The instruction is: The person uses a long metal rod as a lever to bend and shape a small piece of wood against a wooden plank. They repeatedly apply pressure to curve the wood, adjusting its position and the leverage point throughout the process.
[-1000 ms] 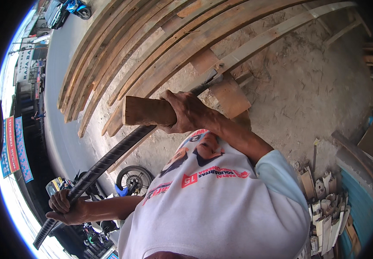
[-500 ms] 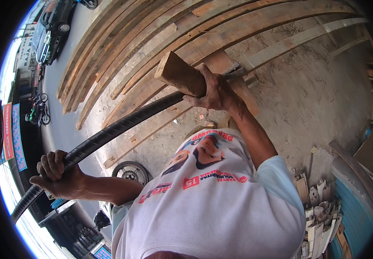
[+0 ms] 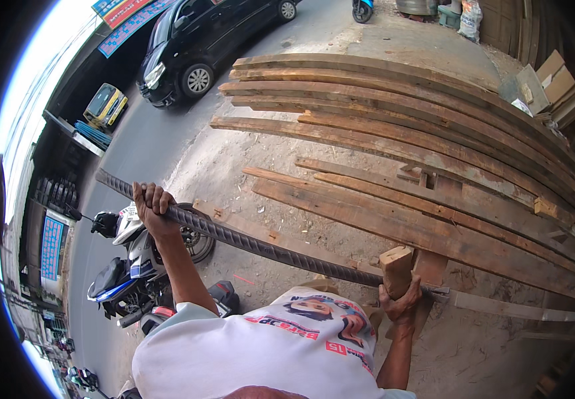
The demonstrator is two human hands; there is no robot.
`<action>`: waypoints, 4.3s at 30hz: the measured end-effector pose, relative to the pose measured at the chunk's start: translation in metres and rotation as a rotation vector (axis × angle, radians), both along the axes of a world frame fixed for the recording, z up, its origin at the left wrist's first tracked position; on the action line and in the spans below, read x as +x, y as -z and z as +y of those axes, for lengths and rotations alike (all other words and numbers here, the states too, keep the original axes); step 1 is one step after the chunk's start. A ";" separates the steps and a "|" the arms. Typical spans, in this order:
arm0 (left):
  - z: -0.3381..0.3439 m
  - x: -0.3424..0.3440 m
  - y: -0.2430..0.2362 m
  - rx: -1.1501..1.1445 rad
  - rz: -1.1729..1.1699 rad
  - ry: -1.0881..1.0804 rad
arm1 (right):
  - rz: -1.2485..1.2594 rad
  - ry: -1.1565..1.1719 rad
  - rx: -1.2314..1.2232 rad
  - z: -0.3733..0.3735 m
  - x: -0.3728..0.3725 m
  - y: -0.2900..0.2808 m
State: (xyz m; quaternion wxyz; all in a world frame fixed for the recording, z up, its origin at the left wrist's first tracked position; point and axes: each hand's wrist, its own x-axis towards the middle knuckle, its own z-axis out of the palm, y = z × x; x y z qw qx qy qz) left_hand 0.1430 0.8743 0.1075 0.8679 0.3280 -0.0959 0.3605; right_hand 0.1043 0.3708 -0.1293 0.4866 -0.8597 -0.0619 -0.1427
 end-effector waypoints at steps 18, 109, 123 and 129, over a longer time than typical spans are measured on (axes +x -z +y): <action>0.021 0.017 0.054 -0.066 0.200 -0.037 | 0.117 0.437 -0.128 -0.020 -0.023 0.072; -0.269 0.067 -0.031 0.234 -0.143 0.919 | 0.501 0.524 -0.120 -0.012 -0.108 0.047; -0.317 0.095 -0.061 0.454 -0.274 0.969 | 0.651 0.696 -0.038 -0.032 -0.049 0.016; -0.244 0.094 -0.013 0.388 -0.330 1.202 | 0.549 0.723 -0.008 -0.034 -0.055 0.029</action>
